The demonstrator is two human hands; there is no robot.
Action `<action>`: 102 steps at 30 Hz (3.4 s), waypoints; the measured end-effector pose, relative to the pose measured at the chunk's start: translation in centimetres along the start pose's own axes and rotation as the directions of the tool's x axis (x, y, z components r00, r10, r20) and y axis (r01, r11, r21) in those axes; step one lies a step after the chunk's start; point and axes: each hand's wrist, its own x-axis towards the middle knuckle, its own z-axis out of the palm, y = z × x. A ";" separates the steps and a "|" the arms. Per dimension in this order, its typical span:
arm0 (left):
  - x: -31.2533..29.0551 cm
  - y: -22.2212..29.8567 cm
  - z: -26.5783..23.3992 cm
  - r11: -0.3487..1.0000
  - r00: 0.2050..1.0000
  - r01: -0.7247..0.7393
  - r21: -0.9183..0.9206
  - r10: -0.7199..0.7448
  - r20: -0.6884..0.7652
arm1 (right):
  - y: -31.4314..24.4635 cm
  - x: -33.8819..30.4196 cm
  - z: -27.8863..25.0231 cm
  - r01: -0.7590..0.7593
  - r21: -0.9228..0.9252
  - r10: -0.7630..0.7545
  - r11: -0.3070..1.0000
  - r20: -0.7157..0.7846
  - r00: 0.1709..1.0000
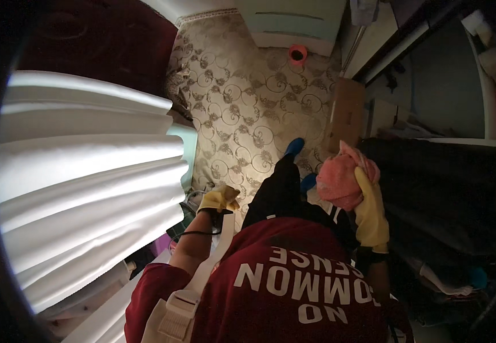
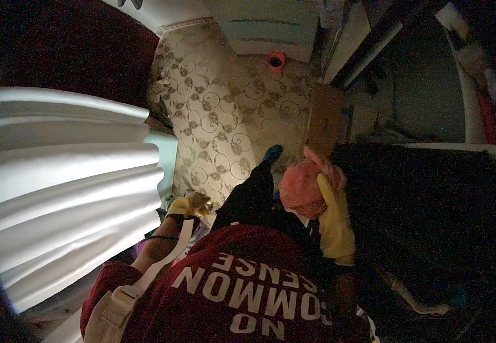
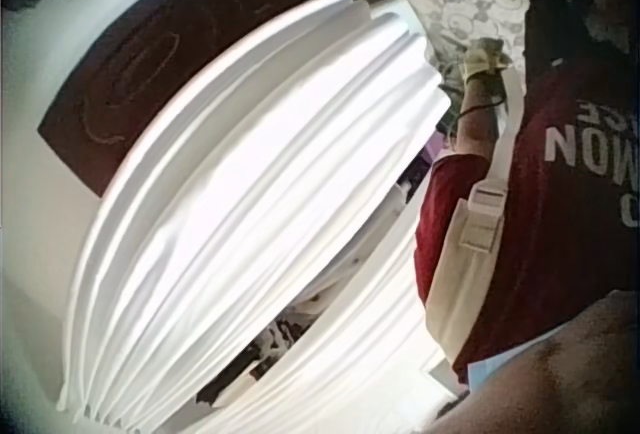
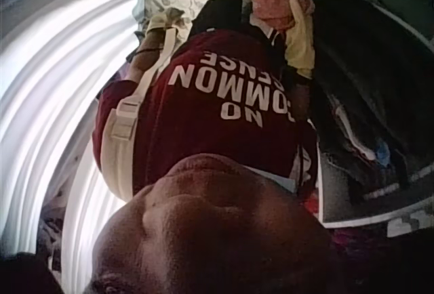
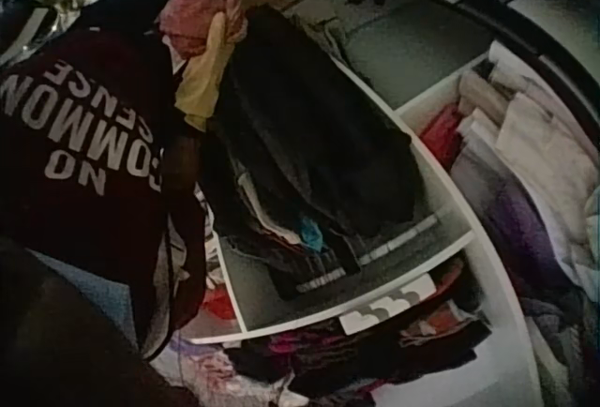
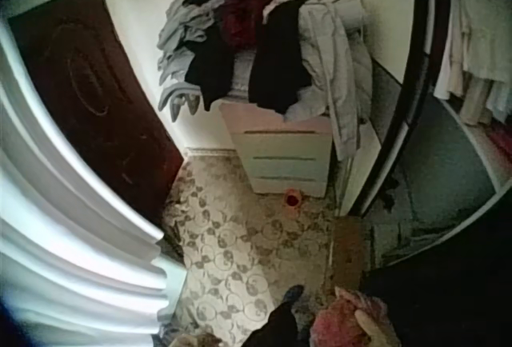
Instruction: Wipe down the window frame, a small table, and household objects using a cloth.
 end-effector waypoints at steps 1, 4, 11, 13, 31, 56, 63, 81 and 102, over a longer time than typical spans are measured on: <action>-0.3 0.3 -0.1 0.994 1.000 0.001 -0.108 0.001 0.012 | 0.0 0.0 -0.2 -0.017 0.050 0.016 0.999 0.022 1.000; -1.2 2.2 -0.8 0.924 0.992 0.118 -0.364 -0.093 0.084 | 0.3 0.1 -0.9 -0.058 0.034 0.058 0.998 0.015 0.998; 1.1 -3.0 -0.5 0.707 0.983 -0.007 -0.707 0.135 0.126 | 2.6 1.3 -2.2 -0.106 -0.051 0.101 0.993 -0.106 0.989; 0.3 -3.1 -0.7 0.730 0.986 -0.054 -0.681 0.147 0.080 | 3.2 1.8 -2.5 -0.125 -0.033 0.121 0.992 -0.110 0.987; 1.1 -3.4 -2.0 0.970 0.953 -0.237 -0.048 0.223 -0.206 | -1.1 5.1 -1.6 -0.174 0.065 0.174 0.983 0.009 0.985; 3.3 -6.3 -4.2 0.996 0.987 -0.045 0.083 0.057 -0.148 | -0.6 6.8 -0.9 -0.205 -0.030 0.200 0.978 -0.132 0.971; 2.7 -6.4 -4.0 0.999 0.990 -0.035 0.021 0.037 -0.133 | -1.7 7.0 0.6 -0.243 -0.176 0.212 0.954 -0.178 0.961; 2.5 -5.9 -6.1 0.997 0.995 0.006 0.075 0.001 -0.096 | 7.6 10.9 -6.3 -0.319 -0.299 0.281 0.899 -0.165 0.946; 3.8 -5.1 -7.3 0.998 0.996 -0.042 0.053 0.046 -0.077 | -0.2 7.7 0.0 -0.168 -0.095 0.149 0.981 -0.180 0.972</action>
